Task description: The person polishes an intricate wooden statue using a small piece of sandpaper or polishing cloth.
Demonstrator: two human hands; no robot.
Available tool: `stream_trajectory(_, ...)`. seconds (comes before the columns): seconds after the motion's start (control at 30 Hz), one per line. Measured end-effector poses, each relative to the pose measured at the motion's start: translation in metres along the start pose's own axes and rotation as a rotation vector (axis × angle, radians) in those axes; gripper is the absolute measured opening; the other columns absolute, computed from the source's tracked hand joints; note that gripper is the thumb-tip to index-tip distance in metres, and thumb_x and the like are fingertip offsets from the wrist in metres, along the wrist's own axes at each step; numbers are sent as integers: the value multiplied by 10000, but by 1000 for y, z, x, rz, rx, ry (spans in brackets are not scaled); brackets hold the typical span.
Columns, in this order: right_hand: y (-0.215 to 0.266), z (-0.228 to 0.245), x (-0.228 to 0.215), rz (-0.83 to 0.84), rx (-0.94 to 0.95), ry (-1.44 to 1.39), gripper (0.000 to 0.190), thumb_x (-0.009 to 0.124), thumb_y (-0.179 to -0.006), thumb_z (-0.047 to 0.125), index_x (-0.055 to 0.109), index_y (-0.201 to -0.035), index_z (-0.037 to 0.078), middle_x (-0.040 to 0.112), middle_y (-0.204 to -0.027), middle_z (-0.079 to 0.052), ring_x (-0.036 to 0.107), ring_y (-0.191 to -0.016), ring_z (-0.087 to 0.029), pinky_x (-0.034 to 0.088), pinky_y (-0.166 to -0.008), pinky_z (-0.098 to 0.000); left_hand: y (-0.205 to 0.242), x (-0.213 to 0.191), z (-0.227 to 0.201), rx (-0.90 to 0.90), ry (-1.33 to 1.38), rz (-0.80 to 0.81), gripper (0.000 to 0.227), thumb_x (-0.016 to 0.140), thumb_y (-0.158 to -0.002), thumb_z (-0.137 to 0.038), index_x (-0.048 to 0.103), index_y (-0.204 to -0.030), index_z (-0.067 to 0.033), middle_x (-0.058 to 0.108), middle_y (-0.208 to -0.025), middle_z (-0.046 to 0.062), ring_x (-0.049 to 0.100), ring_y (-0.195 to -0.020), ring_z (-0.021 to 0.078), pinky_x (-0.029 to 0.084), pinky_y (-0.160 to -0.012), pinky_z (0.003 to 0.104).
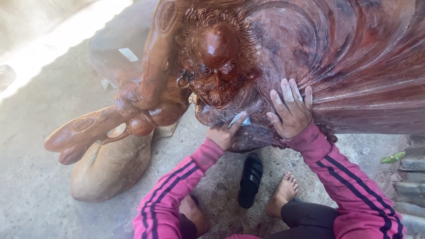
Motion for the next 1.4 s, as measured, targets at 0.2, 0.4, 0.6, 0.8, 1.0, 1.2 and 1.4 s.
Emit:
stream_trajectory(0.2, 0, 8, 0, 2, -4, -8, 592, 433, -1071, 456, 522, -1554, 125, 457, -1594, -269, 402, -1478, -434, 81, -1212, -608, 6, 2, 1, 68, -79, -110, 617, 502, -962, -213, 382, -1525, -436, 694, -858, 82, 734, -677, 286, 609, -596, 445)
stream_trajectory(0.4, 0, -1, -6, 4, -17, 0, 585, 434, -1072, 450, 534, -1548, 124, 466, -1590, -265, 411, -1475, -430, 89, -1215, -601, 2, 7, -12, 143, -148, -233, 594, 488, -971, -199, 414, -1514, -429, 672, -806, 56, 715, -614, 249, 596, -548, 408)
stream_trajectory(0.6, 0, 6, 0, -13, 10, -11, 579, 434, -1073, 445, 546, -1541, 123, 474, -1586, -260, 420, -1472, -426, 98, -1218, -595, 0, 6, -9, 236, -246, -325, 575, 474, -979, -186, 446, -1502, -423, 650, -755, 29, 696, -550, 212, 583, -499, 370)
stream_trajectory(0.8, -3, 2, -2, 9, -6, 4, 576, 434, -1068, 439, 539, -1544, 132, 477, -1582, -260, 422, -1467, -432, 103, -1217, -601, 2, -7, 22, 376, -308, -375, 578, 473, -985, -215, 428, -1539, -377, 650, -693, 3, 687, -505, 178, 592, -506, 326)
stream_trajectory(1.0, -5, 5, 0, -6, 10, 5, 569, 451, -1068, 423, 509, -1560, 143, 444, -1599, -255, 391, -1481, -432, 98, -1210, -613, -4, -6, 8, 409, -223, -424, 519, 500, -971, -187, 537, -1466, -341, 609, -683, 3, 668, -501, 181, 575, -489, 345)
stream_trajectory(1.2, -4, 2, -4, 24, -6, -26, 551, 449, -1071, 407, 540, -1538, 129, 462, -1589, -254, 405, -1478, -428, 81, -1226, -587, -9, 1, 11, 459, -277, -457, 531, 488, -967, -159, 536, -1460, -349, 598, -699, -2, 650, -478, 164, 566, -495, 334)
stream_trajectory(1.4, -5, 7, 0, 15, 16, -9, 561, 457, -1070, 436, 540, -1538, 140, 445, -1591, -264, 398, -1471, -453, 95, -1206, -626, 3, -15, 22, 435, -376, -475, 489, 459, -983, -175, 570, -1428, -345, 568, -691, -10, 618, -470, 131, 543, -516, 294)
Point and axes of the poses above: each hand's wrist, its own y-axis away from the middle knuckle, its own x-axis out of the palm, z = x × y, the point moved 2 cm from there along -y, towards the middle knuckle
